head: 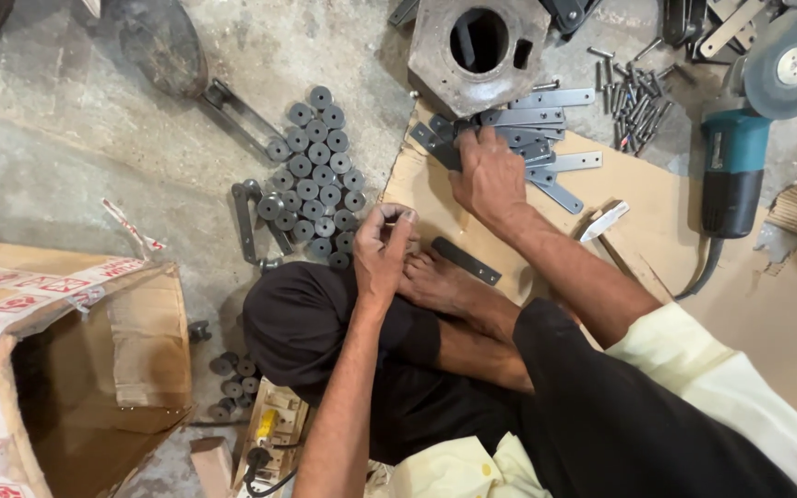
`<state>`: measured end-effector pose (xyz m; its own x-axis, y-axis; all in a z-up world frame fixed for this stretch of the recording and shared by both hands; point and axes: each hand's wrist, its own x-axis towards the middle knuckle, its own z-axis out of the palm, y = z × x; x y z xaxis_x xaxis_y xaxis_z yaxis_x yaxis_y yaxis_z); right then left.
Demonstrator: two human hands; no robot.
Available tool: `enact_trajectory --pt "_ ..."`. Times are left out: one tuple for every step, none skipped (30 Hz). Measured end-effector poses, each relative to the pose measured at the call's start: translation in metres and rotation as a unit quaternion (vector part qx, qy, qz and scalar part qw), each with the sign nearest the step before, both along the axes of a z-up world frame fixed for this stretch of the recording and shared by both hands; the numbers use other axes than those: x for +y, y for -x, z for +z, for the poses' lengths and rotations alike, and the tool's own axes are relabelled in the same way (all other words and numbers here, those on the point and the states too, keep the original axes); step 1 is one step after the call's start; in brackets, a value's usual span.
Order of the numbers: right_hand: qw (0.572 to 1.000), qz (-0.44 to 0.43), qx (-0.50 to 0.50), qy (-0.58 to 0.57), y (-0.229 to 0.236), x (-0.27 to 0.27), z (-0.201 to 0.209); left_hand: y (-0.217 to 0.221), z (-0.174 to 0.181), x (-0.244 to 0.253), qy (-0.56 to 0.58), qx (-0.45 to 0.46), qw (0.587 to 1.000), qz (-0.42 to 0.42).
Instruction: Grinding and assembling metal components on a workshop floor using a hammer and angle grinder.
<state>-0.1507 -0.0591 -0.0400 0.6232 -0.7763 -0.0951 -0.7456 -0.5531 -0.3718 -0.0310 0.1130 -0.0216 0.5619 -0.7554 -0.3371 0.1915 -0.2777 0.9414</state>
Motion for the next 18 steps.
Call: enact_trajectory --pt "1.0 -0.002 0.001 -0.003 0.0 0.0 0.004 0.0 -0.002 0.001 -0.003 0.001 1.0 -0.002" --pt "0.999 0.008 -0.025 0.022 0.0 -0.001 0.008 0.0 -0.004 0.002 -0.007 -0.023 1.0 -0.006" --pt "0.997 0.015 -0.052 0.049 0.0 -0.003 0.013 0.0 -0.005 0.002 -0.01 -0.048 0.999 -0.013" --pt "0.998 0.012 -0.05 0.048 0.001 -0.003 0.01 0.001 0.0 0.001 -0.011 -0.047 0.999 -0.016" --pt "1.0 0.005 -0.018 0.007 0.002 -0.005 0.007 0.001 0.005 -0.002 -0.002 -0.043 0.999 -0.018" --pt "0.999 -0.002 0.013 -0.034 0.002 -0.006 0.005 0.0 0.011 -0.004 0.007 -0.038 0.999 -0.02" --pt "0.999 -0.004 0.013 -0.033 0.001 -0.007 0.005 0.0 0.007 -0.004 0.008 -0.038 0.999 -0.022" --pt "0.998 -0.007 0.032 -0.051 0.0 -0.008 0.004 0.001 0.002 -0.003 0.014 -0.015 1.0 -0.013" --pt "0.996 -0.008 0.054 -0.072 0.0 -0.007 0.003 0.002 -0.003 0.0 0.018 0.01 1.0 -0.003" --pt "0.996 -0.01 0.055 -0.074 0.001 -0.007 0.006 0.001 -0.003 -0.003 0.017 0.012 1.0 -0.004" --pt "0.999 0.009 0.032 -0.03 0.002 -0.003 0.008 0.0 -0.002 -0.001 0.014 -0.005 1.0 0.005" --pt "0.999 0.028 0.009 0.014 0.002 0.0 0.01 0.0 -0.001 0.002 0.01 -0.022 1.0 0.015" --pt "0.999 0.03 0.011 0.008 0.003 0.002 0.009 0.001 0.001 0.003 0.004 -0.02 1.0 0.016" --pt "0.999 0.047 0.007 0.016 0.004 0.004 0.009 0.002 0.004 0.005 0.012 -0.009 1.0 0.027" --pt "0.998 0.063 0.0 0.03 0.003 0.0 0.011 0.001 0.006 0.001 0.026 0.001 0.999 0.035" --pt "0.998 0.063 0.0 0.03 0.002 0.0 0.006 0.001 0.005 0.001 0.026 0.001 0.999 0.036" --pt "0.997 0.069 0.028 0.035 0.001 -0.001 0.002 0.001 0.004 0.001 0.029 0.005 0.999 0.042" --pt "0.995 0.076 0.055 0.04 0.0 -0.002 -0.002 0.001 0.003 0.001 0.032 0.01 0.998 0.048"
